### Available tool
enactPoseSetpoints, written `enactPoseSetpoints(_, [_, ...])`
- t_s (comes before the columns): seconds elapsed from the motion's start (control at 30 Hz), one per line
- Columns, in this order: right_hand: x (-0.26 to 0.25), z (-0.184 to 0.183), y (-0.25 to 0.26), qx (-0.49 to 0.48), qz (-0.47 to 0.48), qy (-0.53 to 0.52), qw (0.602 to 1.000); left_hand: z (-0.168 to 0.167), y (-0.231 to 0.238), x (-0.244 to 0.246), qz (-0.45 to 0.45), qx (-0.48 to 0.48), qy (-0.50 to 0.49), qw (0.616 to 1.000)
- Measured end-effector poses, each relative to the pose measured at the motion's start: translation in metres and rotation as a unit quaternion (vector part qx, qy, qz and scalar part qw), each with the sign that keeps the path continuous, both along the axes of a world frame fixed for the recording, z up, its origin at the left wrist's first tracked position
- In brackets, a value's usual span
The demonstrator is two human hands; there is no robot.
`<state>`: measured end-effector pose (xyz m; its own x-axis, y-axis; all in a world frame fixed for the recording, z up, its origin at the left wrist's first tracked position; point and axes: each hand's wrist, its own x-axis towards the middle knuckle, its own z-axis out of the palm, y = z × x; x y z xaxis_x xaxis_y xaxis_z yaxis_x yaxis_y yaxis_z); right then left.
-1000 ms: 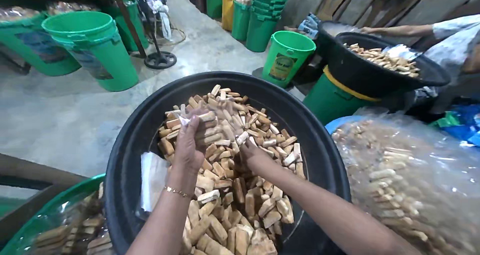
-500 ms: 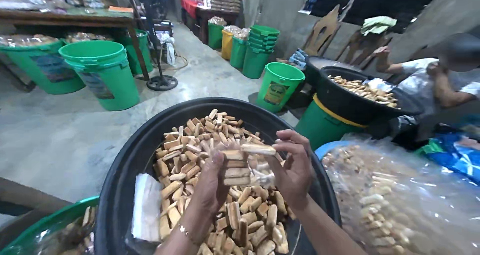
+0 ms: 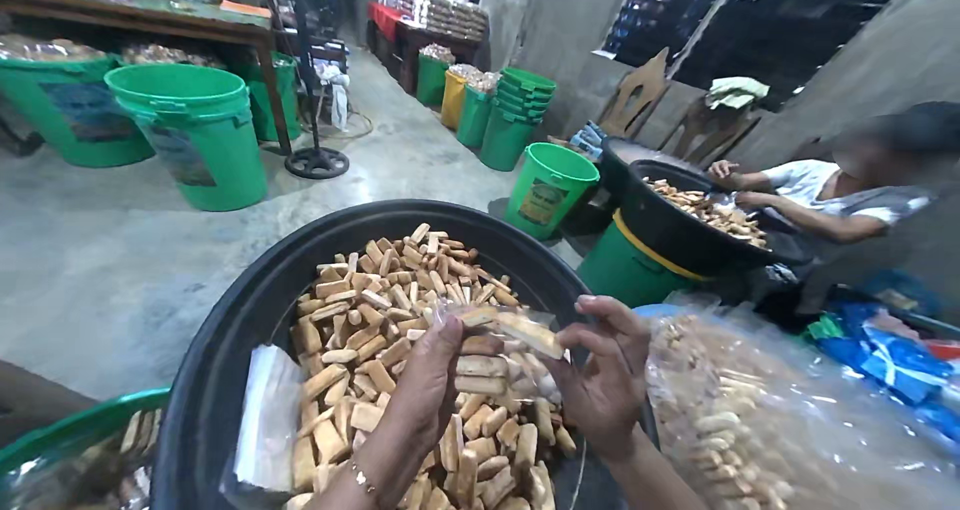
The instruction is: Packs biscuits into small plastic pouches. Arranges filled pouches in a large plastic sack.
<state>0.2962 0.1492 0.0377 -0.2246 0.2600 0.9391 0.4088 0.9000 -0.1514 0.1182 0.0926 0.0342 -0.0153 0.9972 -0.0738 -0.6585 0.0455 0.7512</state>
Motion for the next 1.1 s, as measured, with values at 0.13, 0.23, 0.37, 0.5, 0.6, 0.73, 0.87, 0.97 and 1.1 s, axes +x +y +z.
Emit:
enactPoseSetpoints(0.13, [0.005,-0.011,-0.008,-0.044,0.021,0.016,0.999,0.001,0.000,-0.002,0.018,0.010,0.035,0.999])
enactPoseSetpoints(0.23, [0.009,-0.013,-0.017,-0.001,-0.025,0.005,1.000,0.003,-0.003,0.002,0.019,0.005,0.039,0.999])
enactPoseSetpoints(0.37, [0.009,-0.012,-0.016,-0.004,-0.035,0.003,0.999,-0.002,-0.002,-0.002,-0.010,0.066,0.117,0.991])
enactPoseSetpoints(0.5, [0.009,-0.010,-0.014,-0.018,-0.007,-0.012,1.000,0.000,-0.005,-0.011,-0.108,0.145,0.216,0.960])
enactPoseSetpoints(0.6, [0.002,-0.021,-0.028,-0.074,0.065,-0.052,0.994,0.002,-0.004,-0.010,-0.101,0.117,0.151,0.976])
enactPoseSetpoints(0.73, [-0.004,-0.029,-0.049,-0.102,0.017,-0.133,0.986,0.012,-0.002,-0.001,0.080,-0.067,0.093,0.990])
enactPoseSetpoints(0.87, [0.004,-0.017,-0.046,-0.102,-0.072,-0.158,0.980,-0.002,-0.004,-0.009,-0.023,0.123,0.198,0.972])
enactPoseSetpoints(0.97, [0.009,-0.005,-0.046,-0.067,-0.094,-0.163,0.980,-0.003,-0.004,-0.005,-0.048,0.162,0.148,0.974])
enactPoseSetpoints(1.1, [-0.003,-0.012,-0.059,-0.062,-0.095,-0.203,0.973,0.003,0.001,0.002,0.086,0.028,0.071,0.993])
